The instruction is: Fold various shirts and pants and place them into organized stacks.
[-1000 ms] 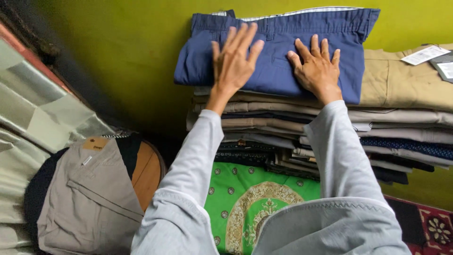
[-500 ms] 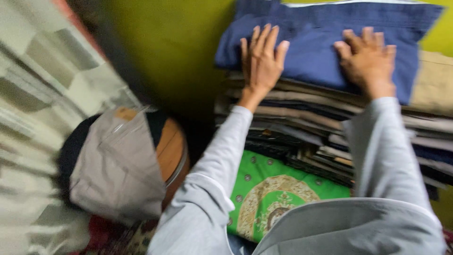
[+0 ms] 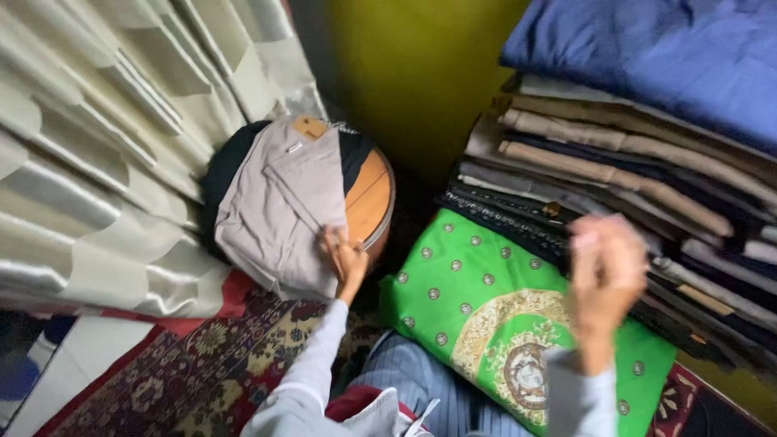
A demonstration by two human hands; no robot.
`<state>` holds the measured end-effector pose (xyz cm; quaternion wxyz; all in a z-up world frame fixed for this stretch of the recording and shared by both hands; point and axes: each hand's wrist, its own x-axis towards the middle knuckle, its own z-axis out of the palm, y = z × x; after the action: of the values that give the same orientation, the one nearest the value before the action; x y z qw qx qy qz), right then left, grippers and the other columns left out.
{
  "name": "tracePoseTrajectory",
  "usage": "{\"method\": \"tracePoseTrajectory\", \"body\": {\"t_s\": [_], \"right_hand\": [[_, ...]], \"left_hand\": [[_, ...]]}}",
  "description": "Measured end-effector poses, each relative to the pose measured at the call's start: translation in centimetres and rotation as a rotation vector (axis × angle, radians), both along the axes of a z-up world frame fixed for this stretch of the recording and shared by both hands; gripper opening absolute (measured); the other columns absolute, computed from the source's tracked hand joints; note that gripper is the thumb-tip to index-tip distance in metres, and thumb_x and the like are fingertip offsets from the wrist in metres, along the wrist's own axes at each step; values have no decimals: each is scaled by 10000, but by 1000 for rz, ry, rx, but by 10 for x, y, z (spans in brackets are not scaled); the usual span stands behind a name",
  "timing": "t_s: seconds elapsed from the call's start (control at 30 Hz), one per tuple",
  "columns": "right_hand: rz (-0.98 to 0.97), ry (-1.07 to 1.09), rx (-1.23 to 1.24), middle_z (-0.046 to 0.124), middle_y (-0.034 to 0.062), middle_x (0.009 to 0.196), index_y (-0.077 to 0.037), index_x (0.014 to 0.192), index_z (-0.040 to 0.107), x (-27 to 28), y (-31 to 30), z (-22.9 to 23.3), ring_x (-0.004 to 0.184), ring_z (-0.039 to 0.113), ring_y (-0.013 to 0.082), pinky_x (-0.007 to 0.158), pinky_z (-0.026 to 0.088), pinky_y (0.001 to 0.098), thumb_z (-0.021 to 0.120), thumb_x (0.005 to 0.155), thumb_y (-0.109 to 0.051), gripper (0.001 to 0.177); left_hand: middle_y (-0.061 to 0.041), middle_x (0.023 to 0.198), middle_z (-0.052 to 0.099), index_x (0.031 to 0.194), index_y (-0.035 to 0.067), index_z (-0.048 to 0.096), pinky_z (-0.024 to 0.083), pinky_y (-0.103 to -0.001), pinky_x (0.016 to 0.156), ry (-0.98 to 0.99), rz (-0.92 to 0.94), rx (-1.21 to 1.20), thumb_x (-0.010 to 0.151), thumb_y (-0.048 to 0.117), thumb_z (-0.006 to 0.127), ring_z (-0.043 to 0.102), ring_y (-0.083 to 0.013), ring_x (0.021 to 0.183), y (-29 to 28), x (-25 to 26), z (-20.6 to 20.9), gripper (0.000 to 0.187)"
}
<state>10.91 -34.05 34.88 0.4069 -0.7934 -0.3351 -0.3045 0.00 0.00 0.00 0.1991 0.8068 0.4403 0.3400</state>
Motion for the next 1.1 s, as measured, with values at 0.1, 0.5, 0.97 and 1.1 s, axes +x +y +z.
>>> {"method": "tracePoseTrajectory", "body": {"t_s": [0.1,0.5,0.97,1.1], "right_hand": [[93,397,-43,757,116,1064,-177,1034,772,-16,15,-154,1117,656,376,1058,474,502,762,932,-196,105],[70,1066,-564,765,-32,1235,-370,1188,770,-33,-1,-295,1263,645,277,1125,473,484,729,906,-480,306],[215,1366,-55,606,282,1323,-11,1453,492,24,262,-234,1238,590,425,968,497,562,743,853,-538,837],[164,1528,391,714,218,1088,29,1292,614,6,287,-258,940,718,323,681,608,515,792,851,-185,521]], "left_hand": [[-166,1503,387,1431,149,454,312,-507,1126,155,239,-193,778,376,711,430,-367,1338,68,3,-55,738],[-197,984,750,1504,260,372,570,-520,804,-87,306,-458,729,450,736,748,-381,975,158,91,-20,877],[-187,1189,662,1364,295,649,608,-481,829,-231,-470,11,840,76,650,671,-422,1038,-19,-39,76,569],[-154,1019,651,1425,161,605,514,-429,889,-318,-100,187,729,-3,665,645,-368,923,-48,-61,100,718]]}}
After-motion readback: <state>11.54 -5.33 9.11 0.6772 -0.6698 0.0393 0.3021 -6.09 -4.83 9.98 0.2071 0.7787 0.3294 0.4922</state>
